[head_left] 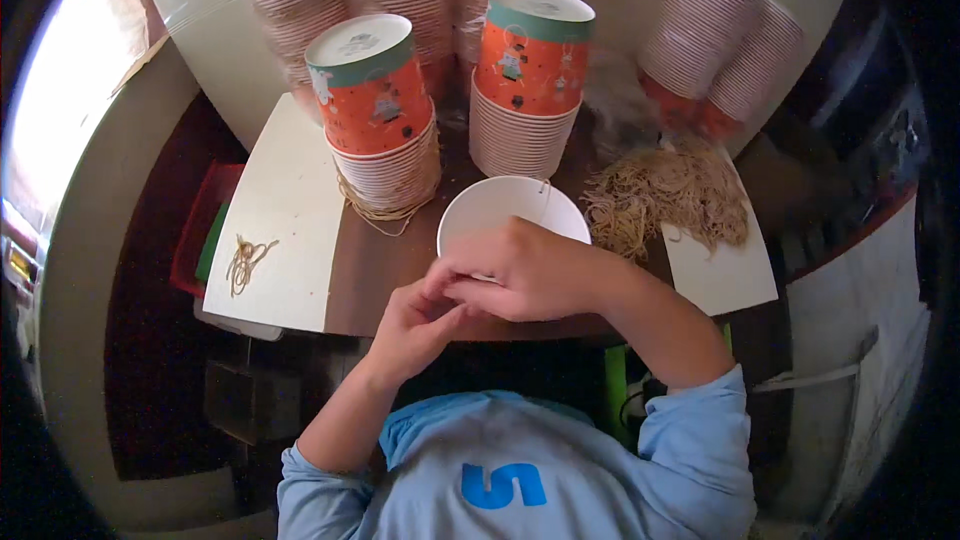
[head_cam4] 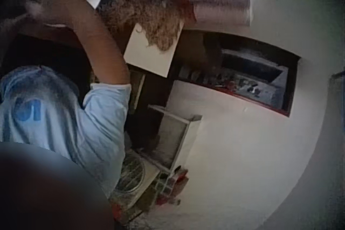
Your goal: The person is tying thin strings to the handles of small paper buckets.
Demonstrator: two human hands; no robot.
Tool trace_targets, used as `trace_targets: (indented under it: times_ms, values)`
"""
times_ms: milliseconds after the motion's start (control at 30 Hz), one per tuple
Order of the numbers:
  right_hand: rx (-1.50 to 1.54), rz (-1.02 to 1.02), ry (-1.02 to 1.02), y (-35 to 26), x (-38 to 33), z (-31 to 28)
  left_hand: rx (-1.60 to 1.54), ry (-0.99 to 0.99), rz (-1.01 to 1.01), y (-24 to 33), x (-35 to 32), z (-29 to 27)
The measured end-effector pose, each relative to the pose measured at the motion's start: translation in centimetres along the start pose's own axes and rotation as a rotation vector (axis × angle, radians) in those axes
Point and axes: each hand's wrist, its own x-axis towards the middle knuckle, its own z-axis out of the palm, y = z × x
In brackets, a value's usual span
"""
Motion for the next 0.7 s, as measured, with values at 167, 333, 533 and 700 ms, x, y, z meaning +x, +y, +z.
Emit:
trace_targets:
  times_ms: [167, 333, 533, 700]
  values:
    - [-0.392, 0.024, 0.323, 0.7, -0.2, 1.1, -0.059, -0.019, -0.076, 0.1, -0.6, -0.7]
    - [-0.420, 0.101, 0.354, 0.3, -4.0, 1.9, -0.177, 0.126, -0.090, -0.1, -1.3, -0.9]
    - [-0.313, 0.147, 0.328, 1.9, -4.4, 4.5, -0.255, -0.015, -0.029, -1.0, -1.1, -1.4]
    - [-0.509, 0.113, 0.361, -0.7, -4.0, 4.2, -0.118, 0.115, 0.102, -1.3, -1.8, -1.1]
